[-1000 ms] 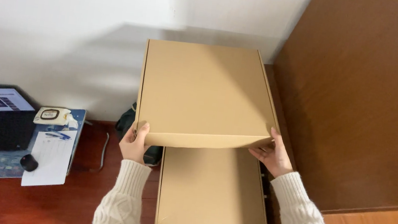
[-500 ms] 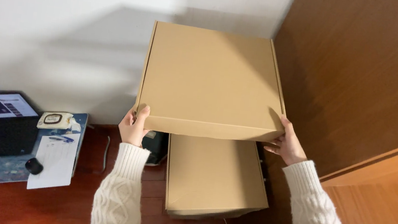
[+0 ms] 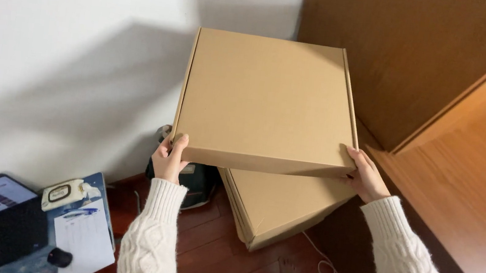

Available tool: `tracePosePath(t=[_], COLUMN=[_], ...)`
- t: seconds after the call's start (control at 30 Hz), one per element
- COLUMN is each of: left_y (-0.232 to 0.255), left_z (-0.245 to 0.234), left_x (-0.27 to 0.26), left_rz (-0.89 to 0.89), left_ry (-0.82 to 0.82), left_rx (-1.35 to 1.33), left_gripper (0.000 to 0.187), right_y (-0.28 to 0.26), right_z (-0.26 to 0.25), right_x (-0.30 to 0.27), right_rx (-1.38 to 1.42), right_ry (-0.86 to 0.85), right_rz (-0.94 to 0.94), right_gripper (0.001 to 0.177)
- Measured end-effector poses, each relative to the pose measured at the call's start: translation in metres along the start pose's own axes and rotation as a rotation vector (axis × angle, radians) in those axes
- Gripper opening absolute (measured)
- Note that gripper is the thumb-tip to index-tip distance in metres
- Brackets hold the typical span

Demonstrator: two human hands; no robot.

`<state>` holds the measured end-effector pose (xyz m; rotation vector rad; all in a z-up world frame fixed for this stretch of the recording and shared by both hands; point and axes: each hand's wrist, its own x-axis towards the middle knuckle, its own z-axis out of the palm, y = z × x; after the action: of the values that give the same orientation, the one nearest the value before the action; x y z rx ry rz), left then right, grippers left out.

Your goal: Folding a t-shirt and packing it into a plastic bag and then into a cardboard box for shipping.

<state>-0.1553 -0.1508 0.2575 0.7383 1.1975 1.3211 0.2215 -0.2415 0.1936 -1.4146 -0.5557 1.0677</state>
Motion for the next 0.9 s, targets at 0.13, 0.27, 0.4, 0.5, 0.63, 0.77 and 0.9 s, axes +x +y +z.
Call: tracePosePath(t=[0.13,0.27,0.4,0.5,0.63,0.77,0.9], left_y=[0.008,0.005,-0.011,-0.037,-0.038,-0.074,-0.091], left_z=[-0.019,-0.030,-0.030,-0.027,-0.011,0.004,0.028], left_x=[-0.012,-0.017,-0.023,-0.023,-0.051,-0.065,-0.103], left_rz=[-0.053,-0.127,-0.157,-0.182,-0.283,-0.321,-0.379], left_ry=[-0.104,-0.223,-0.334,-0.414,-0.581,-0.719,-0.861], left_rx=[0.085,0.123,0.139,0.176,0.195,0.301,0.395], left_gripper=[0.067,0.070,0.066,0.063,0.065,0.066,0.070], right_y=[0.003,-0.018,0.003,0.019,0.019,0.024,0.051], right_z=[0.009,0.031,0.017,-0.005,-0.026,-0.053,-0.097], right_x=[-0.083,-0.169,-0.211,-0.233,-0.277,-0.323,-0.361], right_rx=[0.017,0.053,0.109,0.139,0.167,0.206,0.272], right_ry=[0.037,0.075,0.140,0.192,0.275,0.364,0.462], right_rz=[-0.033,-0.016,-0.044,-0.047,-0.047,-0.042,-0.055], right_gripper=[0.045,0.041,0.041,0.039,0.037,0.035,0.033])
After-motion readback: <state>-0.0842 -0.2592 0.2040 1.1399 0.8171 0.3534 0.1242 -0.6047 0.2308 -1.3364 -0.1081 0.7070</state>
